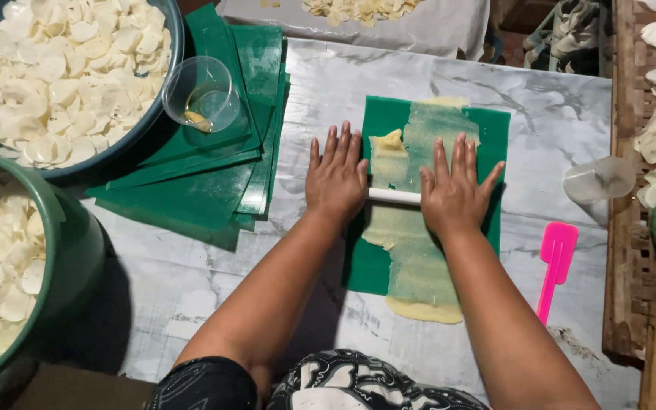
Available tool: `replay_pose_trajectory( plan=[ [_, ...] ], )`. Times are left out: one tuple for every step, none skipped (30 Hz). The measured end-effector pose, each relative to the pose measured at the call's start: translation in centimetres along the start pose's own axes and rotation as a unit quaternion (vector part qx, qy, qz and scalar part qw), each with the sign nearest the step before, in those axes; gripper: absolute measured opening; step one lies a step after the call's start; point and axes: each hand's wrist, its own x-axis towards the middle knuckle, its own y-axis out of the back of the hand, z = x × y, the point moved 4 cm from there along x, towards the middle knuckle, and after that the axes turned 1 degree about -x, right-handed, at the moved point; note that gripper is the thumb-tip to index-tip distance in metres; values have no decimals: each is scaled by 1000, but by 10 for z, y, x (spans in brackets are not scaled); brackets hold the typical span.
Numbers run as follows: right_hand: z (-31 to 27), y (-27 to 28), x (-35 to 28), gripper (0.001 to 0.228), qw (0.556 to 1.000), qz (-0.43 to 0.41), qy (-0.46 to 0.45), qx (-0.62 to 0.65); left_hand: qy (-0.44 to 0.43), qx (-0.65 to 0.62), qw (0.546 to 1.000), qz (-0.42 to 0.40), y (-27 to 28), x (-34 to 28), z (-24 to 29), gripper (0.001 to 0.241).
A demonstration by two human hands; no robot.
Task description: Rolling out a piece of yellow dough on a green mat using a white rolling pin at a food preparation station.
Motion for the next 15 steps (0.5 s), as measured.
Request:
replay_pose_trajectory(
  plan=[
    [1,0,17,66,1000,2,0,0,-1,1,1000,2,2,17,-2,62],
    [3,0,28,66,1000,0,-8,-2,15,-1,1000,-8,1,30,-4,64],
    [6,-1,39,66,1000,-2,-16,-4,30,-2,999,-18,-1,42,-6,67],
    [4,2,41,66,1000,-3,-16,-5,30,-2,999,-20,-3,44,-6,67],
    [3,5,42,66,1000,-13,-22,-4,32,-3,999,-15,-4,45,-7,67],
    [0,8,44,66,999,-22,-27,-2,34,-3,999,-10,-4,45,-8,68],
    [-2,10,28,66,999,-23,-27,-2,34,-3,999,-11,-3,27,-5,68],
    [-5,12,17,67,999,-27,-19,-9,17,-4,1000,15,3,15,-2,65],
    [-8,14,7,67,999,-32,-11,-16,-1,-4,999,42,8,1,1,62],
    [-9,18,-12,67,999,-33,-10,-17,1,-5,999,42,8,-17,2,62],
    [-12,23,-31,65,1000,-19,10,-13,-19,-6,998,53,8,-35,4,61],
    [-15,27,-51,63,1000,-4,28,-9,-39,-5,997,64,9,-54,5,59],
    [-16,25,-66,63,1000,-5,28,-10,-39,-6,997,63,7,-70,4,59],
    [-16,25,-82,67,999,4,33,-8,-37,-8,999,40,4,-85,3,60],
    [-17,25,-98,70,999,14,38,-6,-35,-10,999,17,0,-101,2,61]
  ],
)
